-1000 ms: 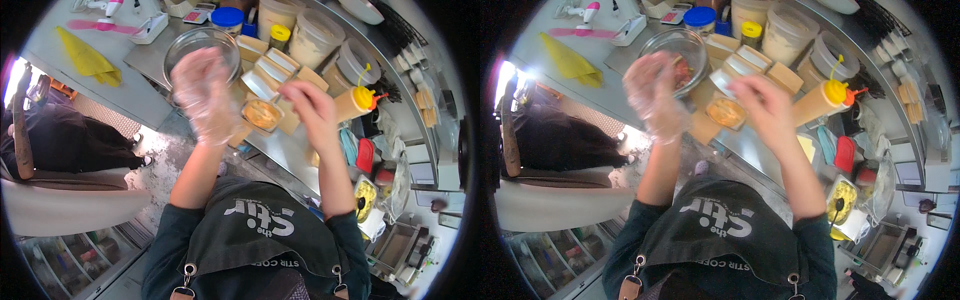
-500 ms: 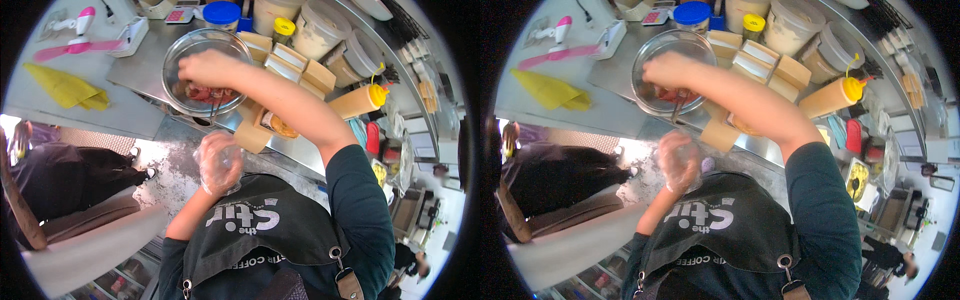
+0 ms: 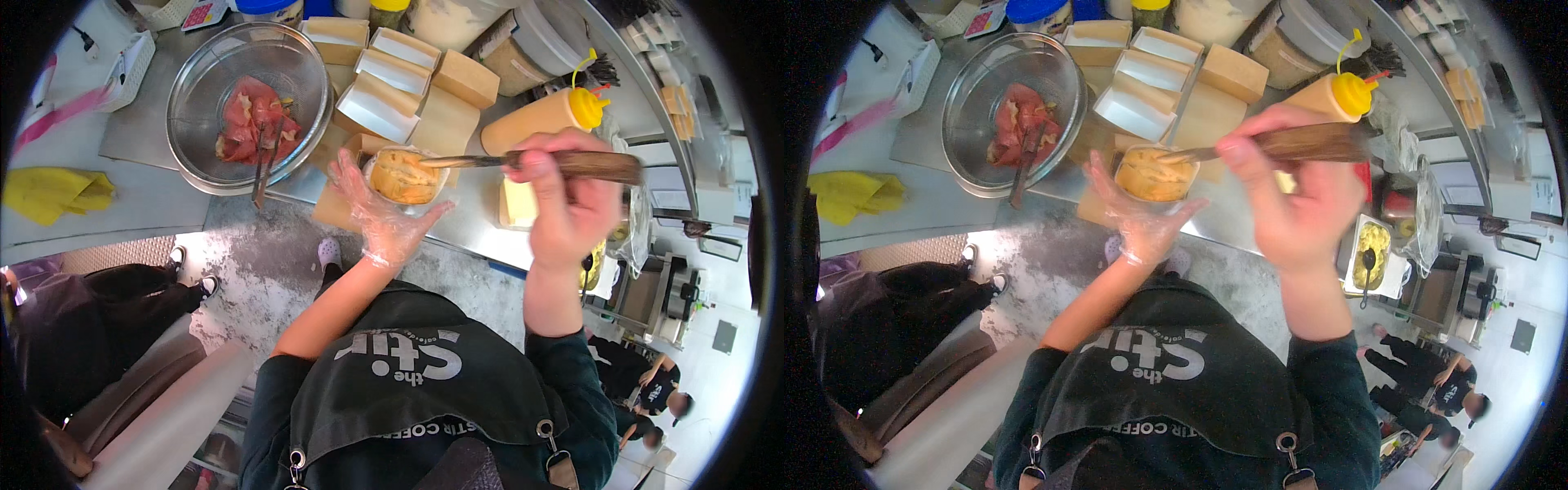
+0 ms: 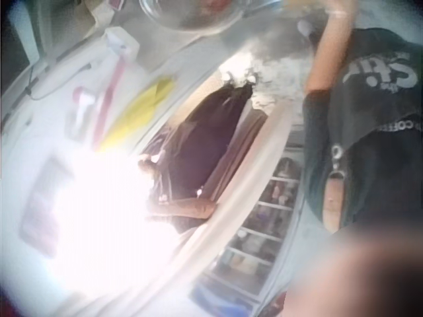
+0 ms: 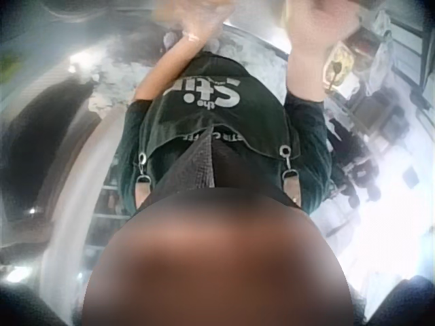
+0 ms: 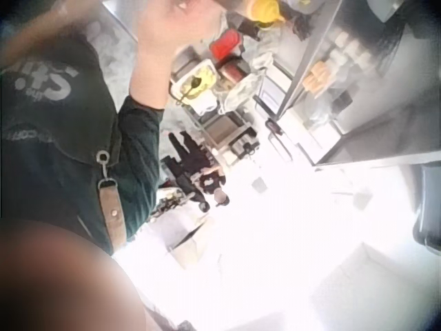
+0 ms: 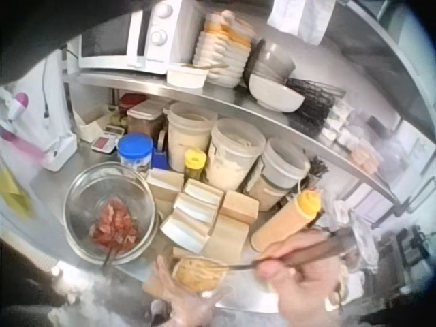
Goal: The person assembles a food item in a paper cone by adding sauces, scrambled eggs, and sliced meat, then wraps it in a paper bag and places it in a plastic bag. The person uses squeeze bottles, a spoon, and tongs to add ingredients and handles the packaging materials.
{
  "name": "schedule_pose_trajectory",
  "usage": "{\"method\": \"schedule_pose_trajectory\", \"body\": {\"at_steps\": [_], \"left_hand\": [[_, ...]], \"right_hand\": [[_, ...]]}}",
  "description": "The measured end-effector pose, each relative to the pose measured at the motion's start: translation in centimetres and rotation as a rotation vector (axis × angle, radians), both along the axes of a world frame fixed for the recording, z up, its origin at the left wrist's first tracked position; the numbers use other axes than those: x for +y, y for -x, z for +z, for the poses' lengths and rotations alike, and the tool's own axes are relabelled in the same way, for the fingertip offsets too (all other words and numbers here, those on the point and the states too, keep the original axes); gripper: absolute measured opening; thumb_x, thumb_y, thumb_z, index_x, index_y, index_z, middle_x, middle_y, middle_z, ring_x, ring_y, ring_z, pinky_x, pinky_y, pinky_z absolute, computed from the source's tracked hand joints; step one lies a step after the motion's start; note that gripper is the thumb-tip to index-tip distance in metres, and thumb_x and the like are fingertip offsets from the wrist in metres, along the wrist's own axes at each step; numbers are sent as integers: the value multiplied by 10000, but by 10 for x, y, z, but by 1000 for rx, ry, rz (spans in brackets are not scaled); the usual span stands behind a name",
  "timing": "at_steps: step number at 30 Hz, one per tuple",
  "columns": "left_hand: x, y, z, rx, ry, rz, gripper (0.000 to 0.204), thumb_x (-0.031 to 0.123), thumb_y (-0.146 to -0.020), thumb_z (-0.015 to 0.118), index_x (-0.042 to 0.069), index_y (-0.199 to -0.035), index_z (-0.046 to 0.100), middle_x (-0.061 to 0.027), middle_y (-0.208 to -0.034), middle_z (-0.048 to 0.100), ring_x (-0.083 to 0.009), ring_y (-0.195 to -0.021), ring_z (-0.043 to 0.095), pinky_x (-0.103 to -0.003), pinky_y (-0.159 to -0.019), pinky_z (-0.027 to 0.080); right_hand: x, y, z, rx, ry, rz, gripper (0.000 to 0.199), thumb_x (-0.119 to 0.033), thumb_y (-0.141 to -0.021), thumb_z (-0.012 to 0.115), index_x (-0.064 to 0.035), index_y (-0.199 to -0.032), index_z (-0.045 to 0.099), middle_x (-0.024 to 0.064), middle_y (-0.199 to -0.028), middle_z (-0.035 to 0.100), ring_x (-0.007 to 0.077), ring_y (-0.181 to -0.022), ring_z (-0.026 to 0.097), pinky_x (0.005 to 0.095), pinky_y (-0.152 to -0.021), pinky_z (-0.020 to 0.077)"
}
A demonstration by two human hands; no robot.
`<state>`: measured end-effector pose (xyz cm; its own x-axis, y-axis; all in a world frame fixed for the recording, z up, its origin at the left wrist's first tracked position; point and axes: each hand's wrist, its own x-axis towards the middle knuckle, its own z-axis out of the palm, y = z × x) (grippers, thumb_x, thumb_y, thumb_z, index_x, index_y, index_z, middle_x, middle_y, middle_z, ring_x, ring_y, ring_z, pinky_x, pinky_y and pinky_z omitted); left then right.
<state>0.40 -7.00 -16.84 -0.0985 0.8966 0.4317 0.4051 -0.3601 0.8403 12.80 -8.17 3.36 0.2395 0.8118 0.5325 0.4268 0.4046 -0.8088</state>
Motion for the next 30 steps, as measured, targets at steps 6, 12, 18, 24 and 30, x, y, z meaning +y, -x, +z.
{"method": "schedule_pose_trajectory", "body": {"at_steps": [6, 12, 18, 24, 30], "left_hand": [[8, -11, -5, -2, -75, 102, 1433, 348, -559, 963, 56, -1572, -8, -195, -1535, 372, -441, -1464, 271, -718, -1157, 19], [12, -11, -15, 26, -137, 136, 1395, 306, -564, 947, 63, -1576, 18, -116, -1464, 473, -395, -1402, 394, -755, -1126, 17], [12, -4, -16, -37, -148, 113, 1371, 321, -557, 952, 51, -1575, 74, -106, -1425, 528, -370, -1361, 455, -696, -1163, 14], [10, -2, -13, 8, -121, 104, 1337, 373, -609, 951, 24, -1574, 93, -129, -1432, 539, -353, -1347, 484, -632, -1195, 42], [10, -5, -8, 107, -158, 149, 1335, 332, -611, 960, 5, -1567, 87, -117, -1378, 565, -353, -1322, 493, -611, -1199, 89]], "right_hand": [[14, 18, -55, -432, -35, -28, 186, -102, -775, 863, -47, -891, 729, 46, -868, 719, 146, -730, 656, 258, -651, 512], [13, 6, -59, -465, 52, 28, 222, -129, -696, 879, -75, -868, 749, 38, -833, 729, 206, -707, 633, 309, -640, 509], [5, 13, -31, -508, -33, 164, 231, -114, -693, 884, -51, -878, 760, 84, -806, 722, 192, -695, 637, 295, -633, 498], [-3, 10, -4, -397, -35, 86, 195, -101, -761, 853, 2, -882, 740, 113, -817, 727, 164, -683, 635, 272, -633, 473], [14, -5, -15, -162, 70, 18, 164, -31, -856, 777, 57, -972, 700, 128, -891, 746, 164, -833, 715, 277, -768, 558]]}}
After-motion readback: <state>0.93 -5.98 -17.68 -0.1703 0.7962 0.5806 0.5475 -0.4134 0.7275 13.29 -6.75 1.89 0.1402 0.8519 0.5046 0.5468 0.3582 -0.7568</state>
